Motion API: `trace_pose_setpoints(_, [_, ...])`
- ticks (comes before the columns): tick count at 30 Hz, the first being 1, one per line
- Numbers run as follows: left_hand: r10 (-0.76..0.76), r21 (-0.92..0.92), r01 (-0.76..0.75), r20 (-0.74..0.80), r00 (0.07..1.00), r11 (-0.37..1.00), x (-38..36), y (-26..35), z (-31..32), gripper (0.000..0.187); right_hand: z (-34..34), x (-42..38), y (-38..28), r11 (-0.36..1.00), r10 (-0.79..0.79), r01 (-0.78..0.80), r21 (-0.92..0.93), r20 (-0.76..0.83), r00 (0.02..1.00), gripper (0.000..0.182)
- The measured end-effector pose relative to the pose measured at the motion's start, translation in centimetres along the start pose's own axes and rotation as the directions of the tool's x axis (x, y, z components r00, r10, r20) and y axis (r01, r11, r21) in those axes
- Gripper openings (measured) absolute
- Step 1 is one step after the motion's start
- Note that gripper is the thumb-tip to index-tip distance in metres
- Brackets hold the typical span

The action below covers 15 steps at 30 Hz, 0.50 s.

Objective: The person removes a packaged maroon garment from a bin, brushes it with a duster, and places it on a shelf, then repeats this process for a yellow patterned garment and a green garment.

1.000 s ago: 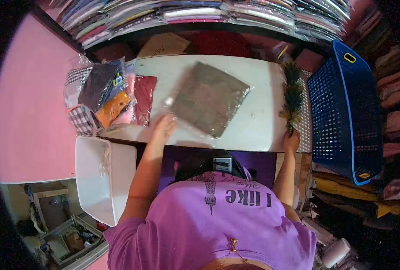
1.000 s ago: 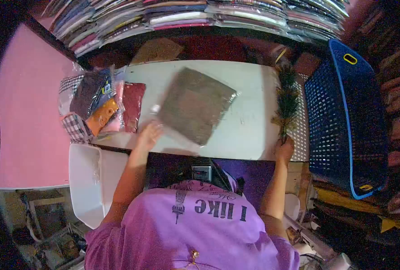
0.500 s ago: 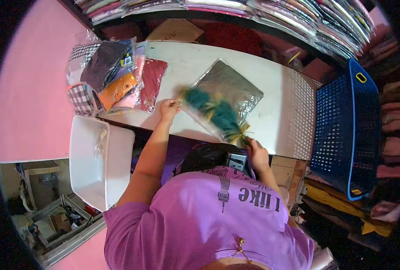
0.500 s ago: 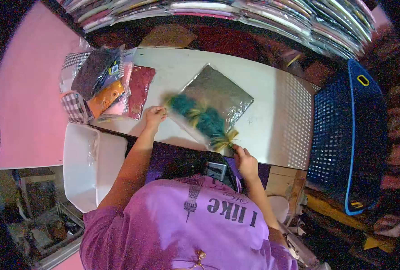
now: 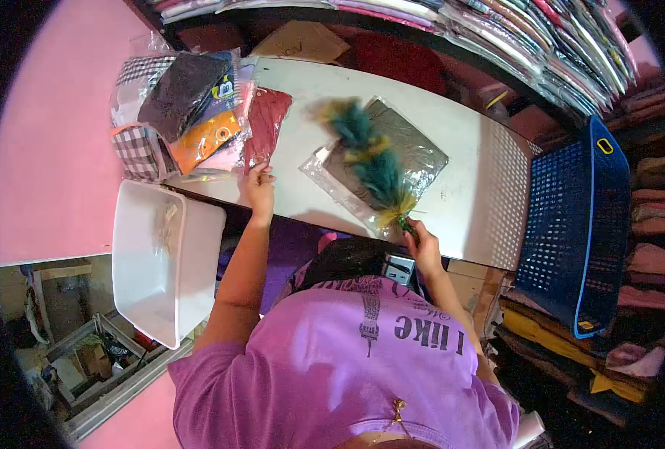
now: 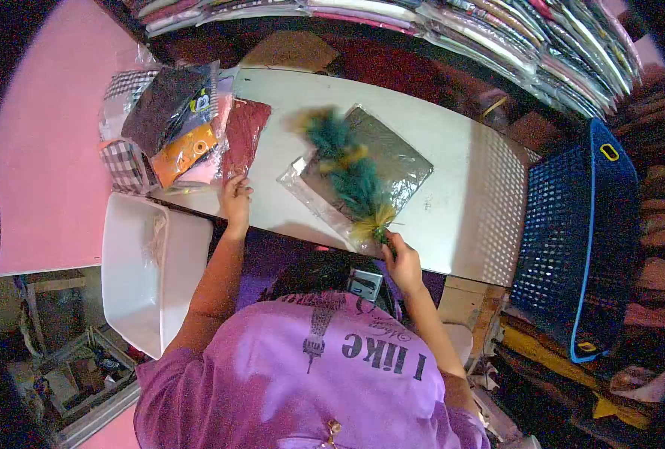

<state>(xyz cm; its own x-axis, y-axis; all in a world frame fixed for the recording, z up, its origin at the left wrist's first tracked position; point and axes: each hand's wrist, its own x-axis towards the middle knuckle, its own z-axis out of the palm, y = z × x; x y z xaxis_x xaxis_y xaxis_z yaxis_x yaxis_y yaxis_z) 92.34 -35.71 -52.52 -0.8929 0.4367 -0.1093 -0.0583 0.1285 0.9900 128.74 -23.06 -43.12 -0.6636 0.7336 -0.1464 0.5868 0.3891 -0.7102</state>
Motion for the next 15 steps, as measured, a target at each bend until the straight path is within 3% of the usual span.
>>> trace_pose_setpoints(1, [-0.003, 0.002, 0.003, 0.001, 1.000, 1.000, 0.1, -0.4, -0.1, 0.021, 0.6, 0.1, 0.2, 0.999, 0.033, -0.032, 0.020, -0.025, 0.999, 0.029])
trace_pose_setpoints(2, [0.184, 0.099, -0.180, -0.033, 0.982, 0.979, 0.3, -0.6, -0.1, 0.021, 1.2, 0.2, 0.5, 0.996, -0.073, 0.072, 0.042, 0.013, 0.997, 0.029])
trace_pose_setpoints(3, [0.368, 0.199, -0.352, -0.048, 0.929, 0.915, 0.5, -0.8, 0.0, 0.022, 1.3, 0.2, 0.8, 0.997, -0.071, 0.071, 0.043, 0.012, 0.997, 0.029])
trace_pose_setpoints(5, [0.418, 0.233, -0.395, -0.057, 0.907, 0.889, -0.1, 0.1, 0.8, 0.024, 0.9, -0.1, 0.7, 0.961, -0.268, 0.277, -0.003, 0.251, 0.930, 0.028])
trace_pose_setpoints(7, [0.468, 0.266, -0.438, -0.059, 0.882, 0.859, -0.9, 2.5, 1.7, 0.026, 0.1, -0.1, -0.4, 0.962, -0.271, 0.272, 0.035, 0.254, 0.928, 0.026])
trace_pose_setpoints(9, [0.494, 0.299, -0.461, -0.040, 0.869, 0.835, -1.7, 4.1, 2.2, 0.031, -1.0, 0.2, -2.1, 1.000, 0.022, -0.021, -0.006, 0.089, 0.996, 0.025])
trace_pose_setpoints(10, [0.445, 0.336, -0.423, 0.014, 0.896, 0.841, -2.1, 4.3, 2.1, 0.036, -1.2, 0.4, -2.7, 0.983, 0.179, -0.180, 0.036, 0.033, 0.983, 0.024])
trace_pose_setpoints(11, [0.441, 0.336, -0.421, 0.018, 0.897, 0.843, -2.2, 4.1, 2.2, 0.036, -0.4, 0.6, -2.3, 0.992, 0.073, -0.057, 0.117, -0.134, 0.988, 0.024])
trace_pose_setpoints(13, [0.635, 0.405, -0.619, 0.114, 0.764, 0.673, -2.0, 4.0, 2.9, 0.039, 0.0, 0.4, -1.7, 0.998, -0.017, 0.015, -0.069, -0.035, 0.999, 0.024])
trace_pose_setpoints(15, [0.605, 0.423, -0.654, 0.263, 0.751, 0.627, -2.4, 4.6, 3.4, 0.053, 0.1, 0.1, -1.8, 0.981, -0.196, 0.193, 0.032, 0.101, 0.975, 0.024])
